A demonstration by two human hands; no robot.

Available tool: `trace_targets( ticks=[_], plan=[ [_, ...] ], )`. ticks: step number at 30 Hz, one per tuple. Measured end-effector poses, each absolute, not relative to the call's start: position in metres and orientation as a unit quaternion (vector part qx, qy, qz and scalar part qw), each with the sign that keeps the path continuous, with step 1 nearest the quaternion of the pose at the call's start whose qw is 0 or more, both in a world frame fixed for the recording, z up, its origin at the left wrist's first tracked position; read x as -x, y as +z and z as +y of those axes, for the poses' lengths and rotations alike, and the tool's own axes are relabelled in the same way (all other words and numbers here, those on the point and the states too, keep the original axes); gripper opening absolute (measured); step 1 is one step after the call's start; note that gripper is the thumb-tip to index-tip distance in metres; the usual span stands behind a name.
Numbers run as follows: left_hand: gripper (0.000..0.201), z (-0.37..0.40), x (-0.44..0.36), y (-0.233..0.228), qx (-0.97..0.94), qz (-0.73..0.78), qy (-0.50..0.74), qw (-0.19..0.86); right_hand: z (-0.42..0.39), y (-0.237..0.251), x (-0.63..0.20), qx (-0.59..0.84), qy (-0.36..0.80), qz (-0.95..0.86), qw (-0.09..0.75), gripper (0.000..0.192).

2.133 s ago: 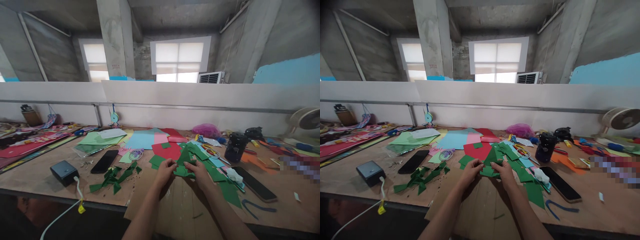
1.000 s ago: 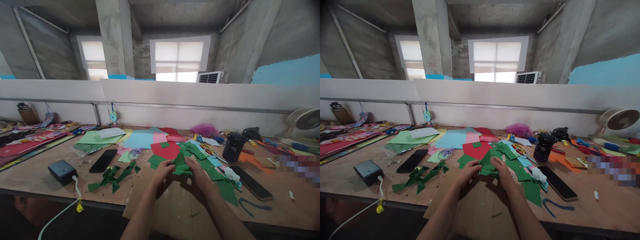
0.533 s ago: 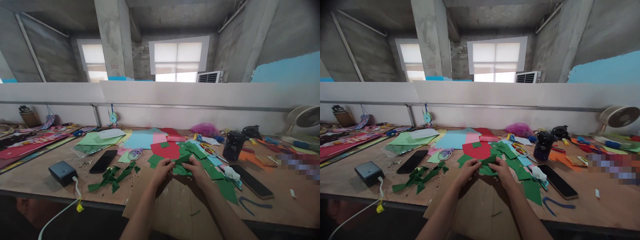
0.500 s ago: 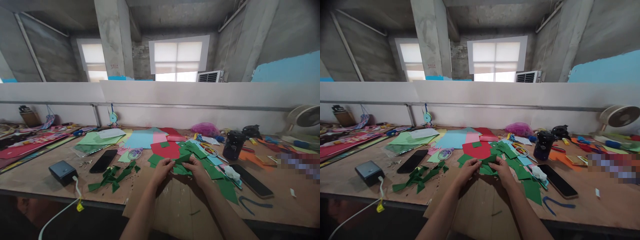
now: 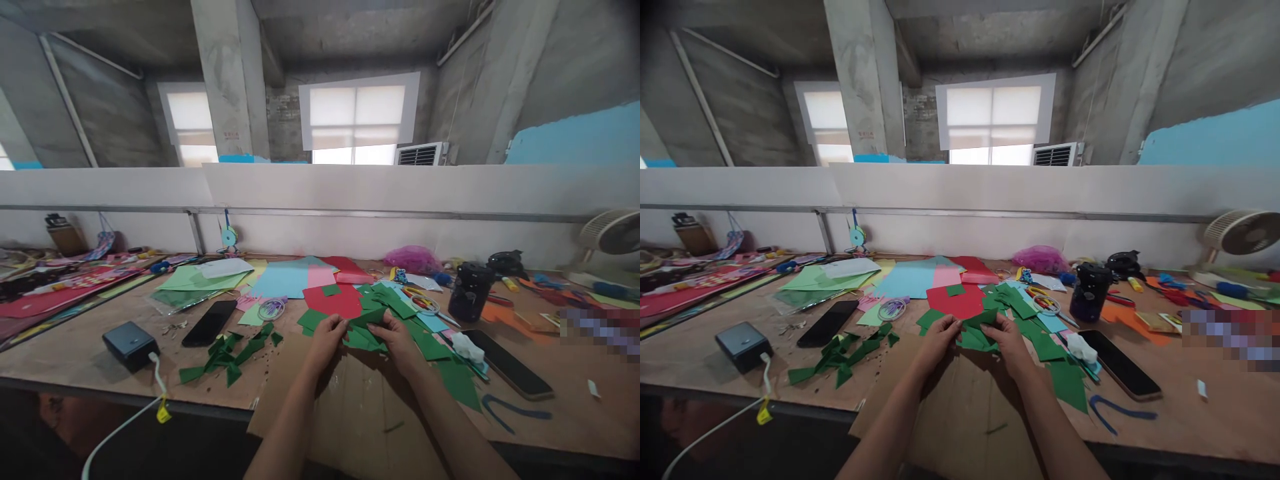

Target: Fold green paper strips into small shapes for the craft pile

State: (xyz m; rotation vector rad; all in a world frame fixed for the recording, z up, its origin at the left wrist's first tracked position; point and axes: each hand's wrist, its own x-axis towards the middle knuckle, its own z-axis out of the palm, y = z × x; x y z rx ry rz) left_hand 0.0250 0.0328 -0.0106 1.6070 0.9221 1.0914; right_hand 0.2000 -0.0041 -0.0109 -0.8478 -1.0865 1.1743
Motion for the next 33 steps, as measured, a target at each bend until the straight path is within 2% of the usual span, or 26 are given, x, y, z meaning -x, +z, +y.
trace_targets(
  ticks=[8, 11, 16, 21, 33],
  plan=[
    [0.025, 0.0335, -0.0254, -0.0156, -0.652, 0.383, 0.462, 0.463, 0.0003, -0.0154, -0.2029, 0.401, 0.501, -0.423, 0.640, 0.026],
    [0.026, 0.0330, -0.0249, -0.0155, -0.655, 0.366, 0.457, 0.477, -0.0006, -0.0134, -0.2024, 0.411, 0.507, -0.399, 0.644, 0.027],
    [0.043, 0.0282, -0.0226, -0.0090, -0.639, 0.350, 0.411, 0.548, -0.0039, -0.0079, -0.2010, 0.390, 0.519, -0.379, 0.660, 0.026],
    [0.054, 0.0275, -0.0236, -0.0086, -0.630, 0.360, 0.408, 0.553, -0.0035, -0.0104, -0.2018, 0.370, 0.527, -0.393, 0.656, 0.024],
    [0.044, 0.0301, -0.0225, -0.0124, -0.649, 0.324, 0.380, 0.573, -0.0043, -0.0108, -0.2026, 0.362, 0.520, -0.430, 0.644, 0.018]
  ],
)
